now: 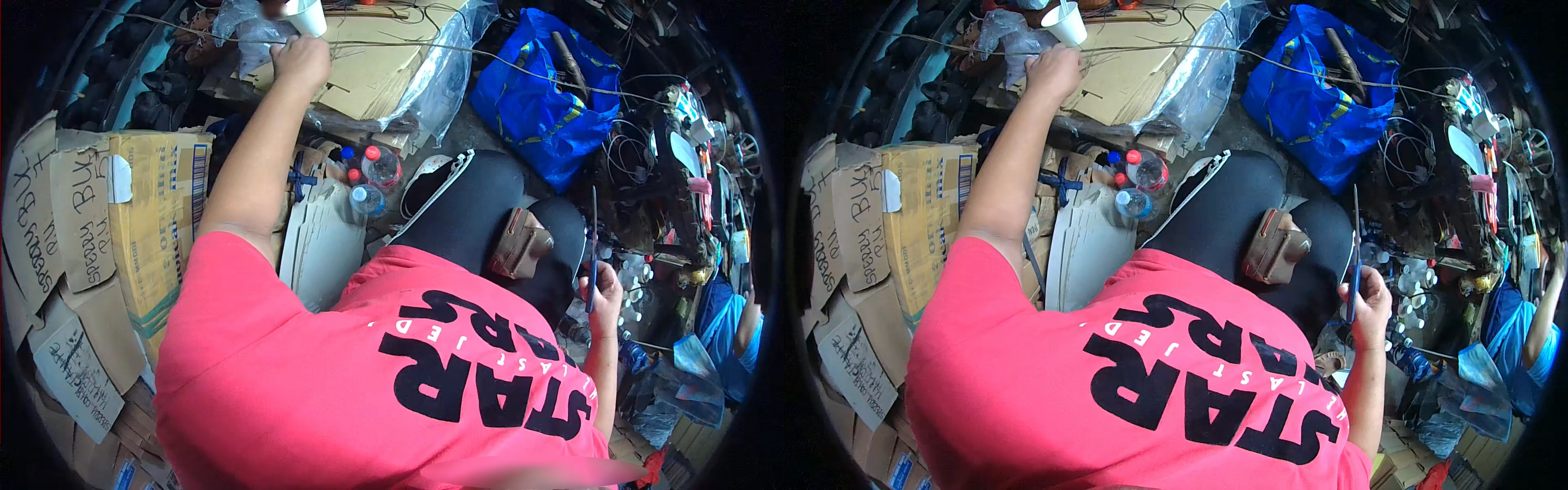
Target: Stitching together leather components of a shoe by hand using a needle and thread.
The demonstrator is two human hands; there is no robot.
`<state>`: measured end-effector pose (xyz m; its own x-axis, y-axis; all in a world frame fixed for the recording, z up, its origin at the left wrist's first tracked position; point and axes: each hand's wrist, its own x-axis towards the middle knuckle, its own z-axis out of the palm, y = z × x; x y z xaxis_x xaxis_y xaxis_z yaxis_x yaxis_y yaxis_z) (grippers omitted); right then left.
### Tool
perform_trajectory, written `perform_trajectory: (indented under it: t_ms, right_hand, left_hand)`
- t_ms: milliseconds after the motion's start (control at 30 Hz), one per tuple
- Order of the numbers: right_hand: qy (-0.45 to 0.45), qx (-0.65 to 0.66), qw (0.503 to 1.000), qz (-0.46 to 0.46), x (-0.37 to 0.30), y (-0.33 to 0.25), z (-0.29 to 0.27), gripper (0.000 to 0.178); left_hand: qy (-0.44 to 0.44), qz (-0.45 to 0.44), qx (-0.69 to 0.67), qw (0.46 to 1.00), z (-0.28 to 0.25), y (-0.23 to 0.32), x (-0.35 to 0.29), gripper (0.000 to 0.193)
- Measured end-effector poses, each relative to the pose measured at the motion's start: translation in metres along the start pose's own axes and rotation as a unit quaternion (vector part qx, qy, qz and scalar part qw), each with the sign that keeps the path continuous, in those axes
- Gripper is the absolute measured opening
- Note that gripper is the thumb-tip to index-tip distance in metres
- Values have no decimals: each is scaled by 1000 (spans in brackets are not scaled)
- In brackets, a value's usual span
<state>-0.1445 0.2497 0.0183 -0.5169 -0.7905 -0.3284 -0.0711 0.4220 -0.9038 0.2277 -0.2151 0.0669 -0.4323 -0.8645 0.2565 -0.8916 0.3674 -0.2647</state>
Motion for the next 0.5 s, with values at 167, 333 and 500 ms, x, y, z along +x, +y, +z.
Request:
perform_trajectory:
  t_ms: [167, 333, 500]
  right_hand:
    - [0, 82, 996, -17, 2, 10, 16, 28]
    - [-8, 123, 992, -7, 12, 16, 29, 28]
    - [11, 126, 992, 8, 10, 17, 31, 29]
  left_hand:
    - [-25, 13, -148, 989, -22, 46, 39, 22]
    - [28, 35, -216, 975, 36, 58, 126, 21]
    - [104, 44, -270, 956, 67, 70, 162, 11]
